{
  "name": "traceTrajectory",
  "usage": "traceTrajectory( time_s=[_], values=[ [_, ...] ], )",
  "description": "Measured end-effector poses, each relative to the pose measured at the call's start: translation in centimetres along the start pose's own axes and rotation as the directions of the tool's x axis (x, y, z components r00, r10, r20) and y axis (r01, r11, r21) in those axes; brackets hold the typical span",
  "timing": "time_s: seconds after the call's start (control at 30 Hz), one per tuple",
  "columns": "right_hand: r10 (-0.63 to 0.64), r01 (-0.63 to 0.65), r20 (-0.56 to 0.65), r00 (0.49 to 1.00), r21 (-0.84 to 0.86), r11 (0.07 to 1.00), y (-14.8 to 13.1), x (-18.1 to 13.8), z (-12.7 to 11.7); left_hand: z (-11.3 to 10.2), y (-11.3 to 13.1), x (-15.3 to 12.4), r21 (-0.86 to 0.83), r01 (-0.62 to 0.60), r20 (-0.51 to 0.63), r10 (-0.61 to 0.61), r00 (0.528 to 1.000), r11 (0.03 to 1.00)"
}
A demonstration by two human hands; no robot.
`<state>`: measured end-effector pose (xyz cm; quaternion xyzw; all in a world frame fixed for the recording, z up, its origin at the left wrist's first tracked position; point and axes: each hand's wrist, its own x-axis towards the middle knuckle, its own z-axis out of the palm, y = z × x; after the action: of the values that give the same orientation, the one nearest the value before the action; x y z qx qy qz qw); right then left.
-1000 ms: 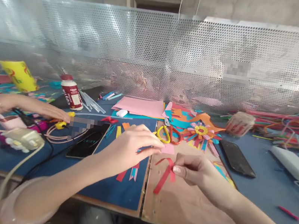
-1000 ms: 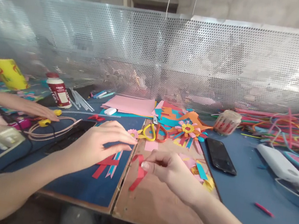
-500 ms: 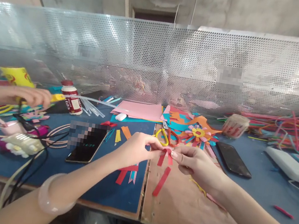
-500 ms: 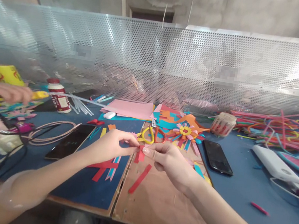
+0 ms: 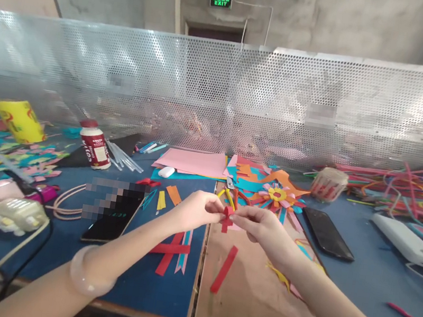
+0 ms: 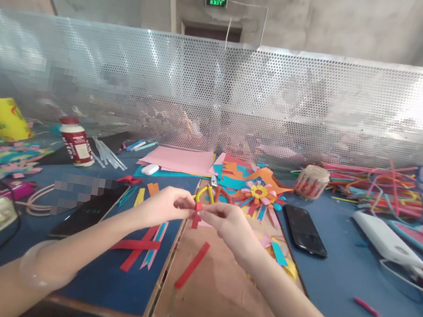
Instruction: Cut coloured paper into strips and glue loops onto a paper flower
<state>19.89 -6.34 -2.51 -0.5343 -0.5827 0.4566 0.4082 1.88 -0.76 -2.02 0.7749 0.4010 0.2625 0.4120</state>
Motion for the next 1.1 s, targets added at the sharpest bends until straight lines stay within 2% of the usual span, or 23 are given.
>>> traceTrajectory(
  time_s=[0.17, 0.3, 0.43, 0.67, 1.1],
  values=[
    [-0.021, 0.021, -0.009, 1.000, 0.024, 0.999, 0.7, 0.2, 0.2, 0.1, -0.8, 0.2, -0.048, -0.005, 0.038, 0.007, 0.999, 0.999],
    [-0.059, 0.057, 0.043, 0.997, 0.064, 0.996, 1.2, 0.1, 0.4, 0.3, -1.4, 0.3, -0.117, -0.009, 0.099, 0.021, 0.995, 0.993],
    [-0.063, 0.057, 0.065, 0.996, 0.095, 0.994, 1.5, 0.2, 0.6, 0.4, -1.7, 0.4, -0.120, -0.002, 0.105, 0.015, 0.994, 0.993],
    [-0.073, 0.074, 0.053, 0.996, -0.016, 0.997, 1.7, 0.1, 1.0, 0.5, -1.7, 0.3, -0.094, 0.005, 0.094, 0.003, 0.996, 0.996],
    [-0.080, 0.080, 0.005, 0.997, -0.053, 0.995, 1.9, 0.1, 1.3, 0.6, -1.9, 0.3, -0.112, 0.008, 0.098, 0.003, 0.995, 0.994]
  ],
)
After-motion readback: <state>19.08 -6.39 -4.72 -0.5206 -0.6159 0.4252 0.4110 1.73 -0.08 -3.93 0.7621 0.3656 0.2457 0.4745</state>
